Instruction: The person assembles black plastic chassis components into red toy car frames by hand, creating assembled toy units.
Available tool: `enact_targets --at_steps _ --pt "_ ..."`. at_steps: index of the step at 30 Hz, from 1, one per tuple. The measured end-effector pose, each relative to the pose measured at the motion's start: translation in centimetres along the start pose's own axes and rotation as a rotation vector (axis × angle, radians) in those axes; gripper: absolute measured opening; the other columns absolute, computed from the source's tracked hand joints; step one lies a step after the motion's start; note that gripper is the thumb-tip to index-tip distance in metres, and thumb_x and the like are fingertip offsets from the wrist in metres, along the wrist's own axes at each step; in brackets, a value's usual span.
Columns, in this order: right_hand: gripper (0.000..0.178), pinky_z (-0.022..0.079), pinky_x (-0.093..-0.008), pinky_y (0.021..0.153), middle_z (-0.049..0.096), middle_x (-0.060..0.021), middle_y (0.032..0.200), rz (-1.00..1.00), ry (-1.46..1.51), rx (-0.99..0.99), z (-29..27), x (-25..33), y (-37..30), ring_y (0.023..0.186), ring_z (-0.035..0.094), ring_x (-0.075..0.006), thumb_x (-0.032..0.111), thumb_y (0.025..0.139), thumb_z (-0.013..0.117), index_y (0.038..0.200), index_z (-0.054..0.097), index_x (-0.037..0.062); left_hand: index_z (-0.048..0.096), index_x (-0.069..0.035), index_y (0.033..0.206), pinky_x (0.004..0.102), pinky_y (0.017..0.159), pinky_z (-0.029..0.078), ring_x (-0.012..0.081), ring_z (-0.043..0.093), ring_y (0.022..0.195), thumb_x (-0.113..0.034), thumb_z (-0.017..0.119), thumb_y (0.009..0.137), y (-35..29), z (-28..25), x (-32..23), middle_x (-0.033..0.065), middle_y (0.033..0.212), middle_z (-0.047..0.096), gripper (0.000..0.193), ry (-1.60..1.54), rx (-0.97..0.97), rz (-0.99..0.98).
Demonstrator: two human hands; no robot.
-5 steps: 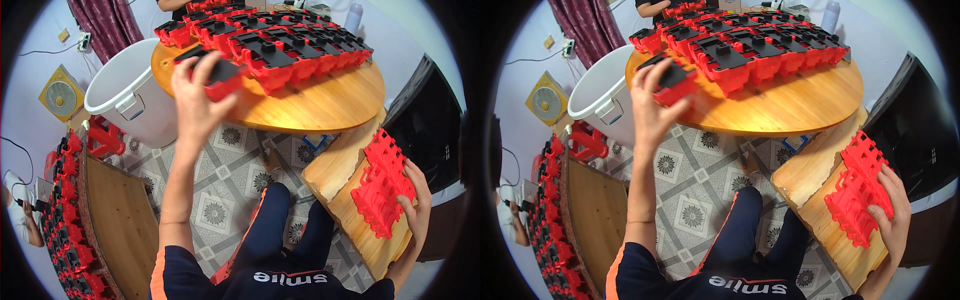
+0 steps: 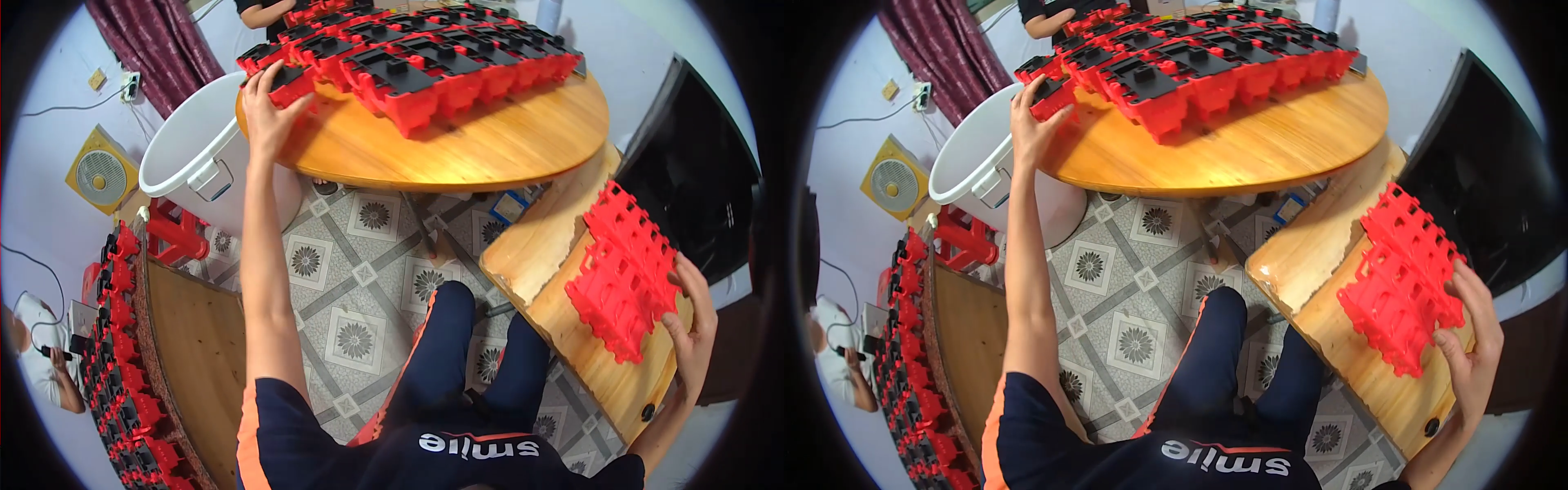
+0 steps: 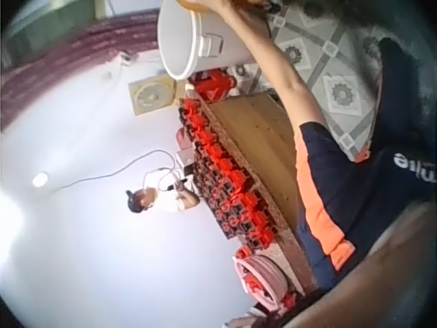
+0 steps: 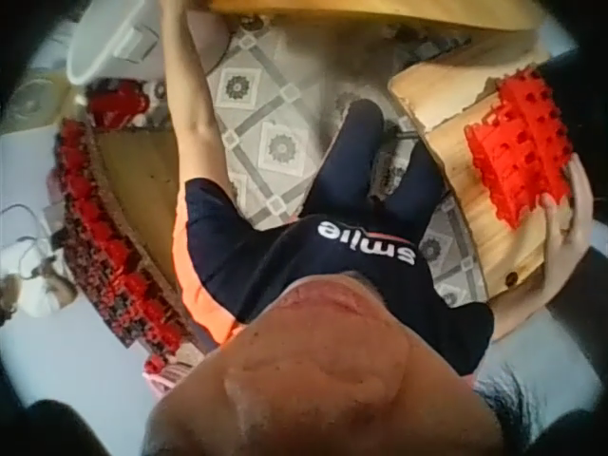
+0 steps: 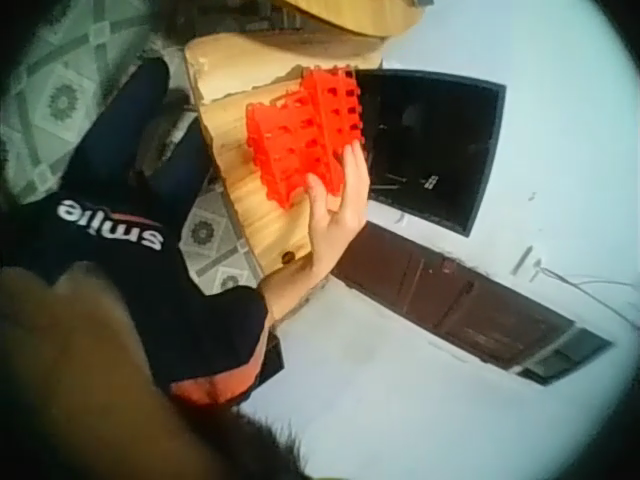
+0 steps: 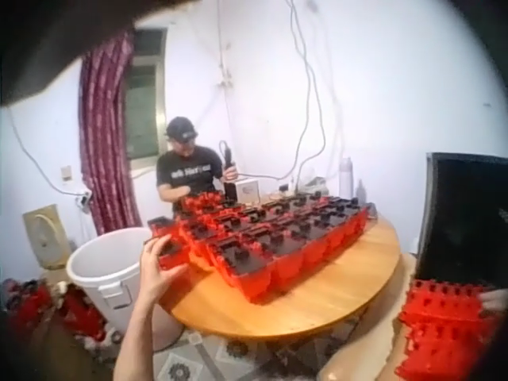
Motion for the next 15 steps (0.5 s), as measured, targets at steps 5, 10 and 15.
enact_targets --at_steps 5,10,15 --pt "0.078 0.044 -0.0355 0.101 0.044 -0.0188 0.143 -0.03 0.16 -0.335 -7.4 -0.8 -6.1 0.114 0.058 -0.0249 0.042 0.08 0.072 0.138 0.043 -0.0011 0.044 -0.009 0.138 0.0445 0.102 0.04 0.0396 0.044 0.124 -0.038 0.084 0.069 1.7 1.5 0.8 0.0227 0.131 0.049 0.085 0.278 -0.23 0.365" --pt "0.047 0.052 -0.0314 0.085 0.062 -0.0184 0.121 -0.096 -0.096 -0.504 -13.2 4.3 -7.5 0.097 0.066 -0.0198 0.033 0.088 0.066 0.123 0.06 0.0016 0.062 -0.001 0.119 0.0336 0.087 0.05 0.0208 0.062 0.094 -0.025 0.045 0.099 3.1 -3.9 -12.4 0.0121 0.105 0.066 0.035 -0.802 -0.229 0.085" --pt "0.031 0.051 -0.0307 0.083 0.068 -0.015 0.108 -0.089 -0.154 -0.714 -15.3 -1.0 -12.1 0.094 0.067 -0.0193 0.025 0.091 0.062 0.113 0.066 0.0027 0.057 -0.007 0.125 0.0358 0.088 0.05 0.0192 0.06 0.099 -0.027 0.048 0.098 -7.6 -16.5 -4.3 0.0087 0.114 0.062 0.035 -1.202 -0.3 0.182"
Point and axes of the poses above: each hand's wrist, its own y-axis towards the middle knuckle, its own z-axis out of the palm, x = y × z, the point moved 9 cm from there along y, towards the middle knuckle
